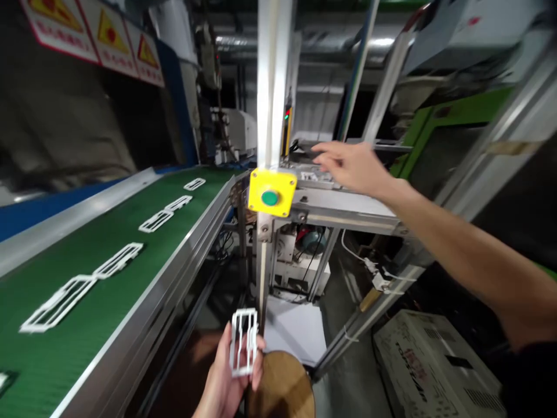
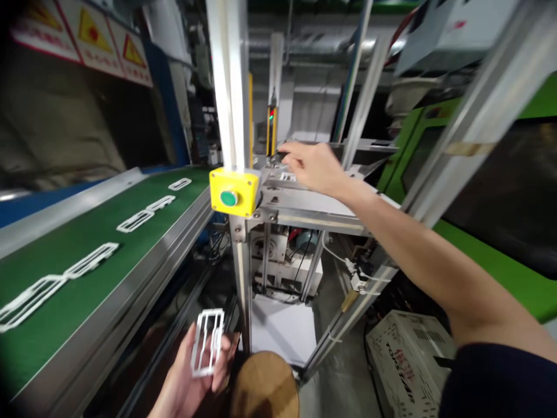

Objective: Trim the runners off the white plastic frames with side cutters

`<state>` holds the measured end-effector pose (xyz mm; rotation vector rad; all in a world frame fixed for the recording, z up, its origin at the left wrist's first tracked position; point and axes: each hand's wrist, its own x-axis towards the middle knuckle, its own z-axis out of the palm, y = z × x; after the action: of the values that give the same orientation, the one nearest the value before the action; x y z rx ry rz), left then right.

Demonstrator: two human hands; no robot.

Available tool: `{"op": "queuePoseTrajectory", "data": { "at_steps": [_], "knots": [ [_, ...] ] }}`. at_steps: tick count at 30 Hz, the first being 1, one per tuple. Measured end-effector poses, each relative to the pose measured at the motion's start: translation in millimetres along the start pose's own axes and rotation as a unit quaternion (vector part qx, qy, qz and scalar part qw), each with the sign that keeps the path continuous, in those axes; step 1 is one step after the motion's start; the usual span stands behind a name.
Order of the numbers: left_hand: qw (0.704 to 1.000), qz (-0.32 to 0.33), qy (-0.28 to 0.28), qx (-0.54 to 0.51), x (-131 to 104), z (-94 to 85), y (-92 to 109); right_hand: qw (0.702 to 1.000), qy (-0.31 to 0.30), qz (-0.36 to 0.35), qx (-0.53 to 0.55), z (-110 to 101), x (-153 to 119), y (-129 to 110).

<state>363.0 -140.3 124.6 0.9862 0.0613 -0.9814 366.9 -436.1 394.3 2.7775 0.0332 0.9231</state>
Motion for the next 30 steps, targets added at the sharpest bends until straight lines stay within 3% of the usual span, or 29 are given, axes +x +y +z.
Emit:
{"op": "queuePoseTrajectory", "data": {
  "at_steps": [2,4,6,7,11,13,16,18,23,27,30],
  "knots": [
    [0.990,0.044,-0.124,-0.049,1,3.3,10,0.998,0.035,-0.052,0.015,-9,-27,-27],
    [0.974,0.059,-0.200,-0.085,3,10.4,20,0.983,0.096,-0.153,0.024,-15,-58,-60],
    [0.969,0.047,-0.211,-0.119,6,21.8,28,0.962,0.112,-0.248,0.037,-13,-86,-92],
    [0.968,0.042,-0.204,-0.140,7,28.9,31,0.954,0.088,-0.284,0.039,-10,-96,-106],
    [0.971,0.055,-0.104,-0.206,9,62.7,31,0.931,-0.013,-0.363,0.027,9,-112,-139],
    [0.976,0.051,-0.055,-0.206,9,78.8,29,0.930,-0.015,-0.367,0.002,17,-115,-142],
    [0.984,0.037,-0.029,-0.174,9,98.0,33,0.931,0.030,-0.357,-0.069,19,-117,-140],
    [0.987,0.048,-0.034,-0.147,8,108.6,41,0.927,0.049,-0.349,-0.130,13,-118,-138],
    [0.988,0.125,-0.068,-0.056,3,131.1,63,0.926,0.023,-0.296,-0.233,-10,-120,-143],
    [0.980,0.195,-0.030,-0.012,7,130.5,71,0.924,0.044,-0.283,-0.253,-27,-115,-137],
    [0.973,0.223,-0.057,0.001,20,112.3,72,0.929,0.064,-0.268,-0.246,-42,-91,-102]
  ]
}}
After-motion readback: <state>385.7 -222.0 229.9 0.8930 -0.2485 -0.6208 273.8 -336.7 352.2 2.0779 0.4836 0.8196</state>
